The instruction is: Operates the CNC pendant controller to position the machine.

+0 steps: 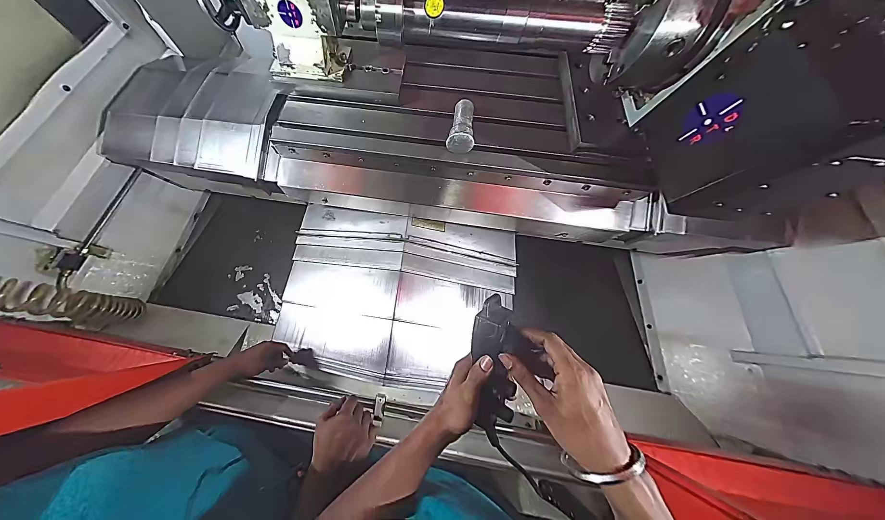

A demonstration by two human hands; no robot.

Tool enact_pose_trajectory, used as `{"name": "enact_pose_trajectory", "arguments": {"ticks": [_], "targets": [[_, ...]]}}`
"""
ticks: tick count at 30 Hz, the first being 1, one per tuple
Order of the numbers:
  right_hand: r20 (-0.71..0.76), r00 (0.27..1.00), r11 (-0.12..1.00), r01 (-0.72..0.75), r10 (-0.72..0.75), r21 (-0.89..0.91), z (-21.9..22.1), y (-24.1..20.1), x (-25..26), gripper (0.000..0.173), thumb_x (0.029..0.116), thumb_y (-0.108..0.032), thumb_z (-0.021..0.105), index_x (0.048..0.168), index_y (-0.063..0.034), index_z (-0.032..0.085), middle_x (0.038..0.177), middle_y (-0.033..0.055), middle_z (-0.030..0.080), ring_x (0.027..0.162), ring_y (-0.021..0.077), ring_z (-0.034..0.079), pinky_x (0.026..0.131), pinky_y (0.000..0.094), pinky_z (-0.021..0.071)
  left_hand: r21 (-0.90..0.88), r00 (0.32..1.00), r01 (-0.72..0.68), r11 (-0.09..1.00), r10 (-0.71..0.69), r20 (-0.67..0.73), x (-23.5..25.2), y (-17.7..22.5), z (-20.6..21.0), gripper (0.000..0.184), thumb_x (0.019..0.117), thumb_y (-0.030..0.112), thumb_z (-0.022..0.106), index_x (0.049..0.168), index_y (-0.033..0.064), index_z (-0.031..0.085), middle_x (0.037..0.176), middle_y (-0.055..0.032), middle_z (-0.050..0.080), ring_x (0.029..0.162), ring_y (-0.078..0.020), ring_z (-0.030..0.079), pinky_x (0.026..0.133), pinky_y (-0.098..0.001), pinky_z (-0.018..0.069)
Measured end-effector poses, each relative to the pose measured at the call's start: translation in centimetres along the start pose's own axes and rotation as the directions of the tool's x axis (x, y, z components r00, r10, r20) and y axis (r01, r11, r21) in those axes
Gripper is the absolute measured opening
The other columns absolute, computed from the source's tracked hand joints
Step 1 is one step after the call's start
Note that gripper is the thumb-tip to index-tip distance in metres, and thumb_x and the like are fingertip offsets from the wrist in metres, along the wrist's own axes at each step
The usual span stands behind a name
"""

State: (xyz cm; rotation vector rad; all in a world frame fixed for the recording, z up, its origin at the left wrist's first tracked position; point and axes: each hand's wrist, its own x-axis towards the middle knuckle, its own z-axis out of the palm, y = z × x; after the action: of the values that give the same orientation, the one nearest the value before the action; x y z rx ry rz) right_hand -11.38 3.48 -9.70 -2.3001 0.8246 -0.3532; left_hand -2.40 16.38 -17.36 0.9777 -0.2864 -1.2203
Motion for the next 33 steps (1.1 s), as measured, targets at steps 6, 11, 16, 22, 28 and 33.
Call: {"name": "enact_pose_trajectory", "arguments": {"ticks": [6, 11, 16, 22, 28, 33], "targets": [[0.039, 0.999, 1.000, 0.009, -0.009, -0.004, -0.29, 0.04, 0.06, 0.054, 0.0880, -0.049, 0.071, 0.126, -0.0115, 0.069, 0.117, 0.0070, 0.070, 0.096, 0.0108, 0.072, 0.081, 0.0285, 0.0622, 0.005, 1.000, 0.001, 1.000, -0.001, -0.002, -0.04, 0.05, -0.08, 0.077, 0.0917, 0.078, 0.046, 0.120, 0.0064, 0.057, 0.090, 0.0019, 0.072, 0.078, -0.0096, 0.071, 0.071, -0.0303, 0.0615], [0.044, 0.997, 0.997, 0.063, -0.065, 0.039, -0.48, 0.19, -0.09, 0.047, 0.0831, -0.032, 0.076, 0.127, -0.0150, 0.069, 0.130, 0.0063, 0.065, 0.112, 0.0106, 0.067, 0.090, 0.0270, 0.0595, 0.014, 1.000, -0.023, 1.000, 0.023, 0.015, 0.01, 0.05, -0.13, 0.079, 0.0916, 0.078, 0.046, 0.122, 0.0058, 0.057, 0.093, 0.0027, 0.072, 0.081, -0.0085, 0.071, 0.075, -0.0298, 0.0608], [-0.002, 1.000, 1.000, -0.028, 0.028, 0.013, -0.40, 0.20, -0.03, 0.061, 0.0893, -0.060, 0.067, 0.124, -0.0096, 0.069, 0.109, 0.0039, 0.073, 0.092, 0.0070, 0.072, 0.079, 0.0263, 0.0618, 0.031, 0.999, -0.033, 0.999, 0.032, 0.029, 0.11, -0.04, -0.01, 0.080, 0.0921, 0.078, 0.045, 0.121, 0.0048, 0.058, 0.093, 0.0007, 0.072, 0.082, -0.0101, 0.071, 0.076, -0.0312, 0.0611], [0.010, 1.000, 1.000, -0.013, 0.013, 0.017, -0.34, 0.21, -0.23, 0.056, 0.0856, -0.051, 0.073, 0.124, -0.0093, 0.070, 0.114, 0.0072, 0.072, 0.095, 0.0103, 0.073, 0.080, 0.0282, 0.0630, 0.044, 1.000, -0.024, 0.999, 0.023, 0.020, -0.20, 0.10, -0.02, 0.075, 0.0942, 0.075, 0.044, 0.120, 0.0064, 0.057, 0.091, 0.0020, 0.072, 0.079, -0.0093, 0.071, 0.072, -0.0304, 0.0615], [0.005, 1.000, 1.000, 0.022, -0.022, -0.001, -0.66, 0.17, -0.36, 0.054, 0.0837, -0.048, 0.074, 0.124, -0.0119, 0.071, 0.116, 0.0067, 0.071, 0.100, 0.0116, 0.071, 0.084, 0.0289, 0.0617, 0.054, 1.000, -0.022, 0.998, 0.021, 0.021, -0.24, 0.07, 0.04, 0.077, 0.0931, 0.077, 0.044, 0.120, 0.0058, 0.057, 0.090, 0.0019, 0.071, 0.078, -0.0094, 0.070, 0.071, -0.0303, 0.0612], [-0.013, 0.997, 0.997, 0.076, -0.076, -0.007, -0.76, 0.28, -0.67, 0.049, 0.0838, -0.042, 0.075, 0.124, -0.0128, 0.071, 0.121, 0.0061, 0.070, 0.106, 0.0112, 0.070, 0.087, 0.0278, 0.0610, 0.050, 0.999, -0.034, 0.998, 0.032, 0.029, -0.31, 0.09, 0.11, 0.076, 0.0937, 0.076, 0.045, 0.121, 0.0056, 0.057, 0.090, 0.0023, 0.071, 0.079, -0.0087, 0.070, 0.074, -0.0300, 0.0608]]}}
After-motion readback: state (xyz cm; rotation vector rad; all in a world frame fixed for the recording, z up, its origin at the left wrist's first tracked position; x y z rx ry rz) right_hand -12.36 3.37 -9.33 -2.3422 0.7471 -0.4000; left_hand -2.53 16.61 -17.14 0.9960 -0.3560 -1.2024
